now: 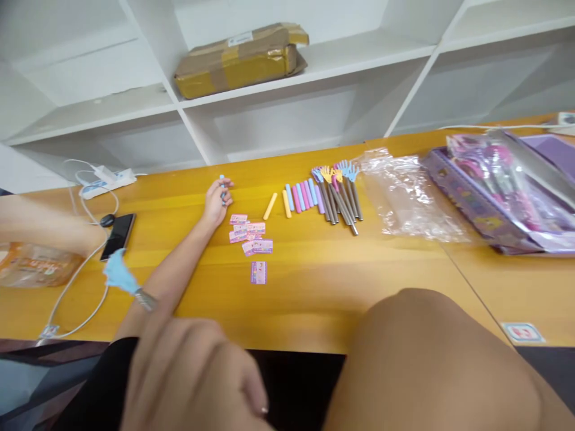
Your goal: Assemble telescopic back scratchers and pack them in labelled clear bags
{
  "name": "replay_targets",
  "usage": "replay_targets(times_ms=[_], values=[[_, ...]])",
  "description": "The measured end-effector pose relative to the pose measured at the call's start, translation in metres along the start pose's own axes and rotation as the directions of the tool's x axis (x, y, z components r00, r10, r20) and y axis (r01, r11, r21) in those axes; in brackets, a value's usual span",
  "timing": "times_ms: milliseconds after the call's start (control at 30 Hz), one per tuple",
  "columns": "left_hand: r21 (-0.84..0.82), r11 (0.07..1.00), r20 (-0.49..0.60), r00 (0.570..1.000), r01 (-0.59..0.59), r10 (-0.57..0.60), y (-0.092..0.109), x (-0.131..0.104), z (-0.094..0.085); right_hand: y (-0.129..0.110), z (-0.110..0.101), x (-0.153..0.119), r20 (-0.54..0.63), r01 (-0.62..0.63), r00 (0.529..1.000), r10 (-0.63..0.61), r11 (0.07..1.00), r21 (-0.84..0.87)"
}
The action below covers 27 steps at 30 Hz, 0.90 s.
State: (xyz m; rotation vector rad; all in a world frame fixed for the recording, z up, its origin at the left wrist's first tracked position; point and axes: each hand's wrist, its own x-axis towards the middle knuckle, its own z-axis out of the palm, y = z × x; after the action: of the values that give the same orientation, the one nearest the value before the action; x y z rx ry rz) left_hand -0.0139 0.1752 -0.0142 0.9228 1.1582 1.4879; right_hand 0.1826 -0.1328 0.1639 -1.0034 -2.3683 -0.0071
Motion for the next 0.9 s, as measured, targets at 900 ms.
replay_targets(times_ms=[900], values=[[0.311,0.862,0.453,0.86,-0.4,0.235,0.149,-0.101,0.025,0.246,0.062,0.106,0.024,-0.157,0.853,0.521,0.213,0.965]])
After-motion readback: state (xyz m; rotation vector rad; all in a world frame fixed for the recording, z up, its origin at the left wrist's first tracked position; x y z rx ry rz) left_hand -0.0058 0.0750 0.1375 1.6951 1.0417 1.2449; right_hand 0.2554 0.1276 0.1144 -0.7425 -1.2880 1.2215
